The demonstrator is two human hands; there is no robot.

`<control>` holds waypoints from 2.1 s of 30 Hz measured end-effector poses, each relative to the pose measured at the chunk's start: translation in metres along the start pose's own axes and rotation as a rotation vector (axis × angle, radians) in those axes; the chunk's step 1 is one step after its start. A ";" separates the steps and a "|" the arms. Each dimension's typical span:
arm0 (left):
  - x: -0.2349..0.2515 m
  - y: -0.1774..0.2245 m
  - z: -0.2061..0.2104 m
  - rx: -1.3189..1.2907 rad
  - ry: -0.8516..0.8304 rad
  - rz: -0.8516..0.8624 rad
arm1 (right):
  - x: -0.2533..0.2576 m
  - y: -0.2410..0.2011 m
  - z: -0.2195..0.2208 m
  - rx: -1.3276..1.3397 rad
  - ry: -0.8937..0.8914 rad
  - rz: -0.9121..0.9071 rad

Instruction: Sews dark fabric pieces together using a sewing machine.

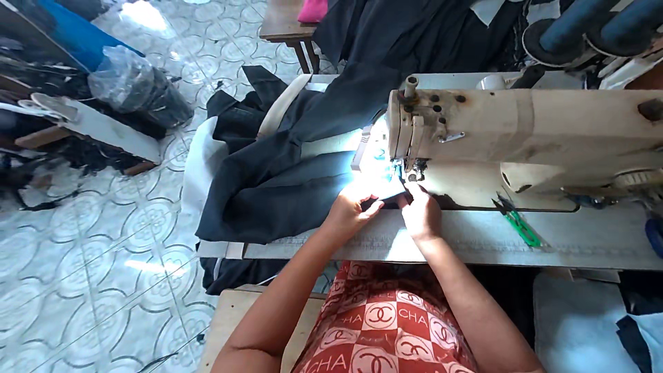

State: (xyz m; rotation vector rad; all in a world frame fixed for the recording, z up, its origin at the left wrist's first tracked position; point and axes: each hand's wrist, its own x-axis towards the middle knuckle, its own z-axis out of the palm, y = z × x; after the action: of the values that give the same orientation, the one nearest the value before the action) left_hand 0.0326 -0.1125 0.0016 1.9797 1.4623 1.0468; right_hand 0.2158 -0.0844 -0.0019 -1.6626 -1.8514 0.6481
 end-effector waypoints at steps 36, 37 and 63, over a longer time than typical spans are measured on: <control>-0.002 0.015 0.007 0.708 -0.170 0.185 | -0.024 -0.019 -0.015 -0.181 -0.161 -0.099; -0.001 0.015 0.006 0.713 -0.179 0.177 | -0.024 -0.018 -0.015 -0.185 -0.159 -0.106; 0.042 -0.013 0.003 0.671 -0.161 0.123 | 0.015 -0.010 0.005 -0.202 -0.079 -0.175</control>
State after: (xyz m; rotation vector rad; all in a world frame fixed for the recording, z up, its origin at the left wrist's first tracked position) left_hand 0.0335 -0.0686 0.0032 2.5593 1.7696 0.4403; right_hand 0.2037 -0.0708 0.0027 -1.5936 -2.1514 0.4726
